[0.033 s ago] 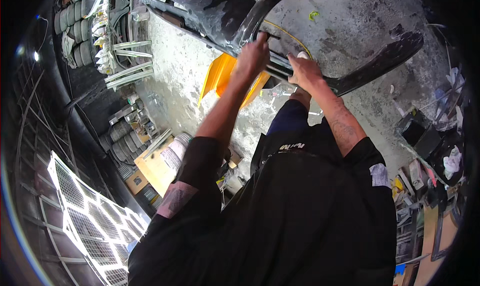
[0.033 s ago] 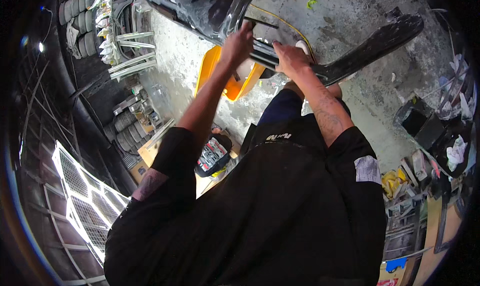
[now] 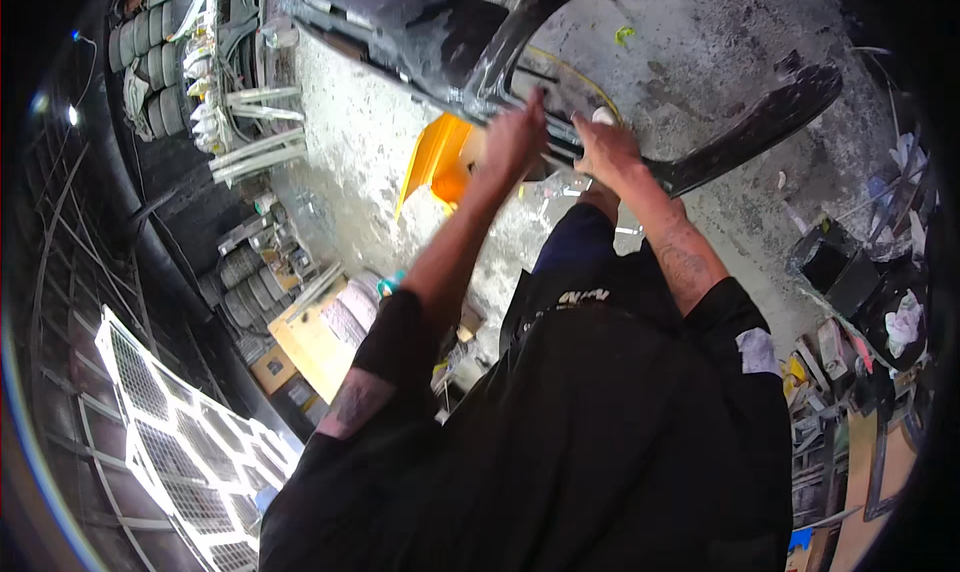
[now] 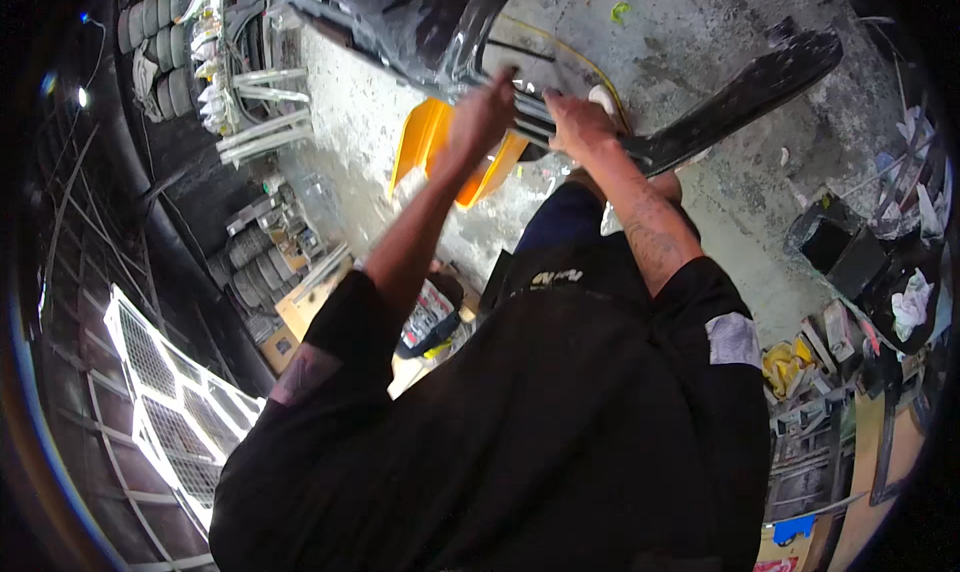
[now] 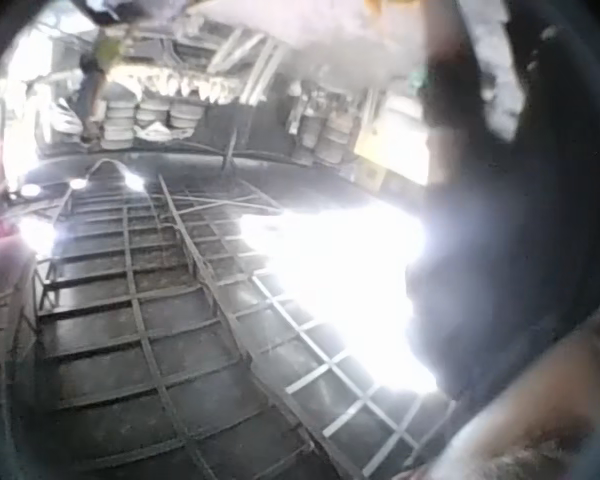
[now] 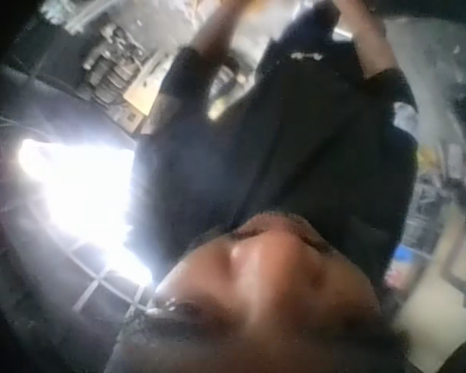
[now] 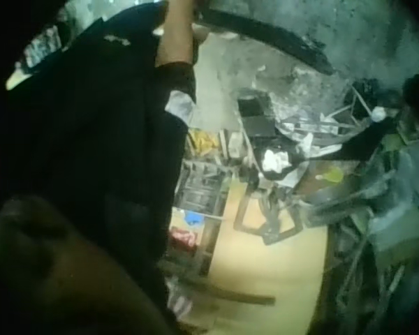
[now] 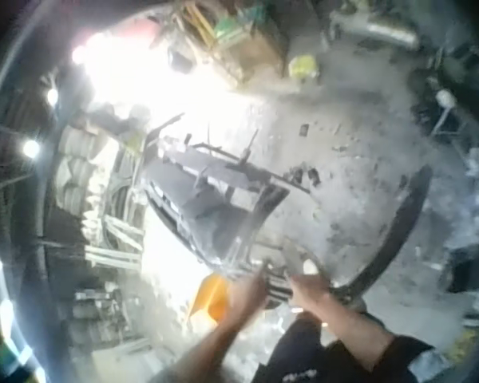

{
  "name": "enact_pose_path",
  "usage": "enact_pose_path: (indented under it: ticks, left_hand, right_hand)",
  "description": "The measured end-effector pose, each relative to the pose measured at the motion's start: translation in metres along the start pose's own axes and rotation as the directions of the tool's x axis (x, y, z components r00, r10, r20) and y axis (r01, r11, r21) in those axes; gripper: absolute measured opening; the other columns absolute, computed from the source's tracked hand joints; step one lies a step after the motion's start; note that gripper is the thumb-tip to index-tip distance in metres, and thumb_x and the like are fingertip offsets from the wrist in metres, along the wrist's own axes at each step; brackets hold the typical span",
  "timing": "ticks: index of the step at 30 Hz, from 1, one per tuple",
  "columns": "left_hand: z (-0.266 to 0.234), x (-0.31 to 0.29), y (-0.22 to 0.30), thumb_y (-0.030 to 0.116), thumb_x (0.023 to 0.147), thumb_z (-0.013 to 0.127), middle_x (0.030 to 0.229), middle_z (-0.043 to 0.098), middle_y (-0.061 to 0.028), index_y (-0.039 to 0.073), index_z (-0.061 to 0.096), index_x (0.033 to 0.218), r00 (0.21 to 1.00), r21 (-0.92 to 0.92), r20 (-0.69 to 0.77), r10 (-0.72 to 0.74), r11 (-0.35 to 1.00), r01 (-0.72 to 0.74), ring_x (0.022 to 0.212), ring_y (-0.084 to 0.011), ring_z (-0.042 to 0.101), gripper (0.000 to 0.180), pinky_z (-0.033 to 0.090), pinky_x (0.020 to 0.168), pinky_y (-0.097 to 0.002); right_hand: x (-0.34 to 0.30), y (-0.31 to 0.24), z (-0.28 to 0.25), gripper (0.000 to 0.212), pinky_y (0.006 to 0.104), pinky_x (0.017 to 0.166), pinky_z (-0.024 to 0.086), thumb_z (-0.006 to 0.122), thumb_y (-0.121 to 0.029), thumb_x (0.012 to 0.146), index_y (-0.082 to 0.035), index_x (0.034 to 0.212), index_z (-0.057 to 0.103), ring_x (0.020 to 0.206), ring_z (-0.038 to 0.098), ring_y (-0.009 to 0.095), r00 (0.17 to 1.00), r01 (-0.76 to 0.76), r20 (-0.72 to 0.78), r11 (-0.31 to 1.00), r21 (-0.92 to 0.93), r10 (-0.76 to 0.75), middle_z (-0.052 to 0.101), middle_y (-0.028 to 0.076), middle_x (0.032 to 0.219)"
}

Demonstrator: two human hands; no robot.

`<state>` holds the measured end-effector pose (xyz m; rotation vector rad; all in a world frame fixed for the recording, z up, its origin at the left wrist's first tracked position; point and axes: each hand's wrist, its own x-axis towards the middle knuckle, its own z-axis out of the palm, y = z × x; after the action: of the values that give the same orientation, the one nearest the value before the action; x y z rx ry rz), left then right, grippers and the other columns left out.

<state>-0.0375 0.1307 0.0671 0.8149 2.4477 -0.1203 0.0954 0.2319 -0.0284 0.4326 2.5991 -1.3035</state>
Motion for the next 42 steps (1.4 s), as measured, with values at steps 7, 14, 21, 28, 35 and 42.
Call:
enact_pose_path:
  ticks: [7,14,21,28,35,42]
  left_hand:
    - [0.000,0.001,-0.005,0.026,0.102,0.052,0.085,0.070,-0.0251,0.019,0.059,0.130,0.998,-0.018,-0.036,0.048,0.999,-0.049,0.083,-0.0474,0.070,0.030,0.054,0.070,-0.0583]
    - [-0.001,0.007,-0.005,0.028,0.104,0.050,0.093,0.071,-0.0249,0.017,0.058,0.130,0.998,-0.030,-0.058,-0.033,0.999,0.031,0.084,-0.0484,0.069,0.030,0.053,0.071,-0.0586]
    - [-0.016,-0.012,-0.007,0.029,0.104,0.051,0.080,0.068,-0.0271,0.019,0.057,0.133,1.000,-0.127,-0.012,-0.011,0.992,0.009,0.076,-0.0496,0.068,0.032,0.053,0.065,-0.0584]
    - [0.014,-0.096,-0.183,0.017,0.104,0.055,0.102,0.074,-0.0224,0.003,0.056,0.132,0.938,-0.445,-0.323,-0.122,0.895,-0.037,0.086,-0.0386,0.075,0.032,0.060,0.074,-0.0466]
    - [0.217,0.011,-0.361,0.034,0.106,0.055,0.102,0.071,-0.0236,0.004,0.043,0.138,0.856,-0.780,0.254,-0.450,0.427,0.456,0.068,-0.0327,0.074,0.046,0.058,0.058,-0.0435]
    - [0.425,0.146,-0.449,0.019,0.103,0.050,0.101,0.068,-0.0272,0.001,0.046,0.124,0.814,-0.443,-0.381,-0.438,0.860,0.255,0.101,-0.0529,0.062,0.029,0.050,0.088,-0.0566]
  right_hand:
    - [-0.003,0.004,0.022,0.077,0.0481,0.079,0.059,0.089,-0.031,0.071,-0.009,0.135,0.052,0.094,0.074,0.036,1.000,0.018,0.015,1.000,-0.002,-0.018,0.074,0.017,0.103]
    - [0.014,0.002,0.004,0.078,0.0478,0.083,0.058,0.090,-0.032,0.071,-0.009,0.136,0.053,0.096,0.073,0.037,1.000,-0.007,0.005,1.000,-0.026,0.007,0.073,0.019,0.104]
    - [0.016,0.002,0.016,0.079,0.0507,0.082,0.058,0.084,-0.030,0.073,-0.010,0.142,0.052,0.095,0.073,0.039,1.000,-0.006,0.016,0.999,-0.036,0.006,0.074,0.019,0.102]
    - [0.006,-0.002,0.006,0.081,0.0488,0.081,0.056,0.084,-0.034,0.072,-0.002,0.140,0.054,0.096,0.070,0.040,0.998,-0.040,-0.048,0.995,-0.090,0.036,0.072,0.020,0.102]
    - [0.007,-0.015,0.012,0.080,0.0463,0.086,0.056,0.088,-0.031,0.068,0.002,0.134,0.056,0.097,0.071,0.041,0.988,-0.124,-0.110,0.985,-0.122,0.111,0.071,0.025,0.106]
    - [0.017,-0.020,0.029,0.080,0.0375,0.090,0.055,0.094,-0.017,0.061,0.004,0.129,0.056,0.097,0.074,0.034,0.956,-0.279,-0.122,0.952,-0.121,0.265,0.074,0.020,0.109]
